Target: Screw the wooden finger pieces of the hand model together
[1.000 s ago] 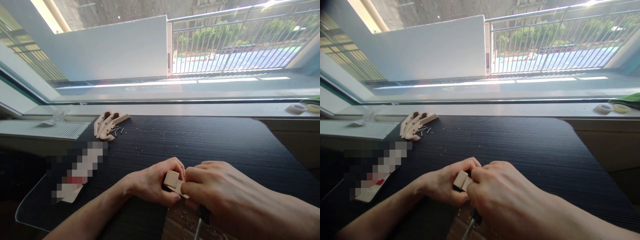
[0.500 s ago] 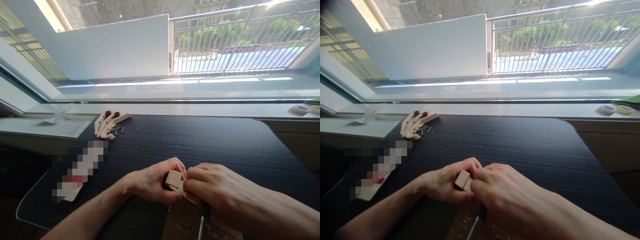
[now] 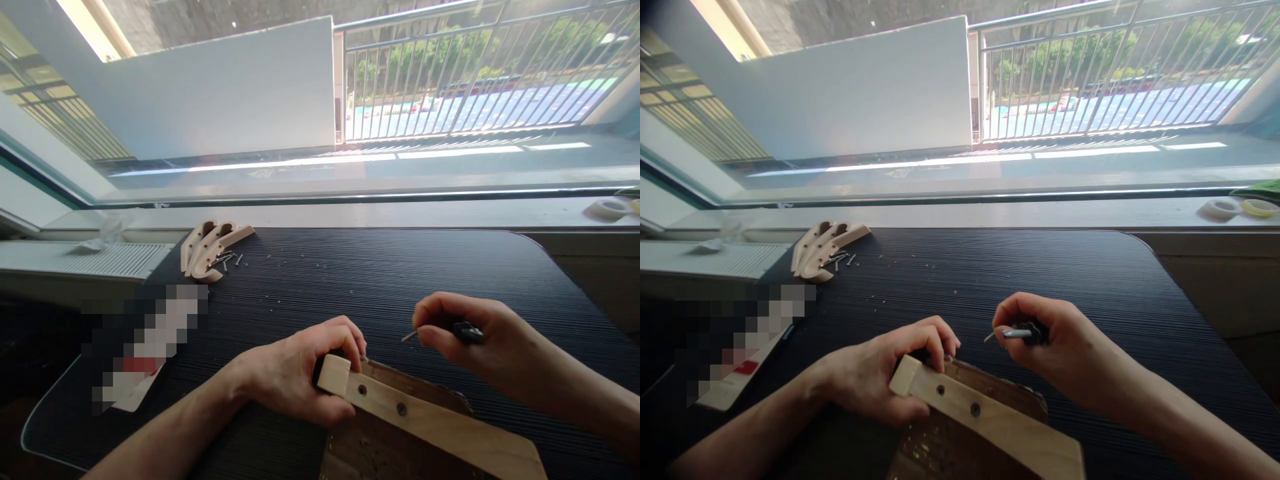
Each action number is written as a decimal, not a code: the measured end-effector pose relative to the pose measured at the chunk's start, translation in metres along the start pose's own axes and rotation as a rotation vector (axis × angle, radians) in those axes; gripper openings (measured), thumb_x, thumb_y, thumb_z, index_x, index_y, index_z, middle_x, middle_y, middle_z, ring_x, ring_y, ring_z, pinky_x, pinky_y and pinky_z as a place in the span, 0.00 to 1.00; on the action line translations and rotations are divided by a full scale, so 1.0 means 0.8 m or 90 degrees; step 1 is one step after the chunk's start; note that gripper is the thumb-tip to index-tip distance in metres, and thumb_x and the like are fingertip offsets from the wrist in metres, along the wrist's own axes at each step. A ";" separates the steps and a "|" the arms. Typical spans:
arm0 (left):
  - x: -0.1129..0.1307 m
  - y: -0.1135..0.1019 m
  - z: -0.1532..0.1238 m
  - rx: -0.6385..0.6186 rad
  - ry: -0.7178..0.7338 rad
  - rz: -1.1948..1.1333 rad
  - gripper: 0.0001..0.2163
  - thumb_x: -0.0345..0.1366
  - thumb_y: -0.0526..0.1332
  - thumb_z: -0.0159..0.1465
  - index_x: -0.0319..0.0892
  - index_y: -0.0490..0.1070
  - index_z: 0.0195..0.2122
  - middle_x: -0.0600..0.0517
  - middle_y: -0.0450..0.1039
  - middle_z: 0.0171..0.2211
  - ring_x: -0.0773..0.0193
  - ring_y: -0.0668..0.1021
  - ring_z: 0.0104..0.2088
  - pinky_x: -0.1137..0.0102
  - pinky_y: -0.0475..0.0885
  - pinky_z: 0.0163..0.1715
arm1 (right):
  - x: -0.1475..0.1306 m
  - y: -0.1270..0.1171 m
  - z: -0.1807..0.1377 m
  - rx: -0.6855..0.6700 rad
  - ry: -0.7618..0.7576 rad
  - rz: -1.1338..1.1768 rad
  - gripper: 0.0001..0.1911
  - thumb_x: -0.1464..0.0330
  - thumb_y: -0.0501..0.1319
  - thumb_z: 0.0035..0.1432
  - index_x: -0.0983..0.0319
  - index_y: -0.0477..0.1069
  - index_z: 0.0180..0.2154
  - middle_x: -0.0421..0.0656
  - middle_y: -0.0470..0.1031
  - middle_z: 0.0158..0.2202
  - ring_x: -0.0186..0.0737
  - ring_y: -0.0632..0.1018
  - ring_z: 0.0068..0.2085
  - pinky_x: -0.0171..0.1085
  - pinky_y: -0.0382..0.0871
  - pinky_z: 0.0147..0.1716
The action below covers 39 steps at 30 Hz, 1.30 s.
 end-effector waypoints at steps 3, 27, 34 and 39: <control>0.001 -0.001 0.003 0.002 0.003 -0.006 0.16 0.28 0.66 0.49 0.41 0.64 0.38 0.47 0.64 0.46 0.61 0.71 0.45 0.68 0.68 0.45 | 0.024 0.002 -0.014 0.017 0.055 0.023 0.12 0.60 0.55 0.58 0.61 0.70 0.31 0.41 0.72 0.28 0.35 0.72 0.31 0.31 0.66 0.26; -0.001 -0.004 0.006 0.005 -0.013 0.016 0.17 0.24 0.63 0.47 0.42 0.62 0.37 0.47 0.63 0.47 0.59 0.70 0.48 0.66 0.67 0.49 | 0.065 -0.016 -0.032 0.124 0.130 0.037 0.16 0.53 0.56 0.54 0.58 0.72 0.29 0.39 0.73 0.26 0.37 0.73 0.30 0.32 0.66 0.27; -0.003 -0.004 0.006 0.011 -0.010 0.012 0.16 0.24 0.64 0.48 0.42 0.62 0.37 0.47 0.63 0.47 0.59 0.70 0.48 0.66 0.67 0.49 | 0.075 -0.021 -0.031 0.112 0.115 0.011 0.16 0.53 0.56 0.54 0.58 0.72 0.29 0.39 0.74 0.27 0.37 0.75 0.29 0.32 0.68 0.27; -0.001 -0.004 0.006 0.010 -0.006 0.009 0.16 0.24 0.64 0.48 0.41 0.62 0.36 0.47 0.63 0.47 0.59 0.70 0.48 0.66 0.67 0.49 | 0.075 -0.021 -0.033 0.106 0.114 0.000 0.17 0.53 0.56 0.54 0.58 0.73 0.30 0.39 0.75 0.28 0.37 0.75 0.30 0.31 0.68 0.26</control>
Point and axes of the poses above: each hand's wrist, its own z-axis towards the middle knuckle, its own y-axis out of the palm, x = y × z, the point moved 7 cm from there along z, towards the middle knuckle
